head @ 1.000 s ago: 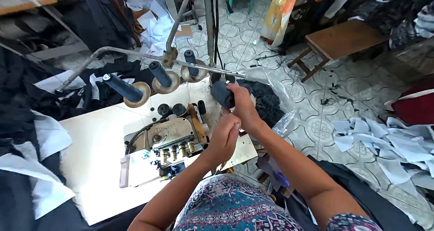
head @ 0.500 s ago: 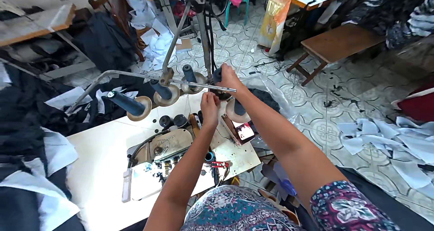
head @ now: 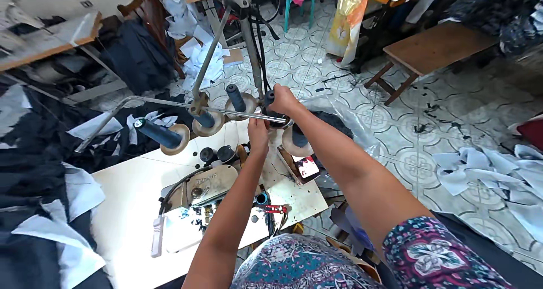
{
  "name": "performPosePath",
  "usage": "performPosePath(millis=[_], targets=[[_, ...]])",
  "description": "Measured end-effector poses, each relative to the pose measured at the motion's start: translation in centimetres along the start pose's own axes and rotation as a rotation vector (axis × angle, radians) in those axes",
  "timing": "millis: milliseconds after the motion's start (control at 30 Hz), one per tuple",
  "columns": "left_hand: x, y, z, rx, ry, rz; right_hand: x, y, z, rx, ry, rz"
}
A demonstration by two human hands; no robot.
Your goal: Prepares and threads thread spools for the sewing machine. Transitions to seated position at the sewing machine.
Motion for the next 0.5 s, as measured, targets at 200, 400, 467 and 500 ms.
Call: performPosePath(millis=[200,400,467,500], targets=[[-0.2,0.4,-0.3,0.01,-0.012,0.006,0.2,0.5,1.1,0.0,0.003,-0.014],[-0.6,0.6,-0.4,0.014,-0.008,0.012,0.3,0.6,1.4,0.003,-0.027,-0.013],[-0.4,0.7,-0.4,0.001,-0.02,0.008,0.4,1.5,1.5,-0.015,-0.029,-0.027],[-0.3,0.7,-0.4,-0.02,-0.03,0.004,0.5,2.2,1.5,-0.008,-0.046,-0.013]])
Point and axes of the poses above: each hand's wrist, its own y-axis away from the middle knuckle, its own x-axis out of the back of the hand, z = x × y, the point moved 6 cm from there along -y, towards the middle knuckle, and after that the axes turned 1 degree about x, right-handed, at the moved point
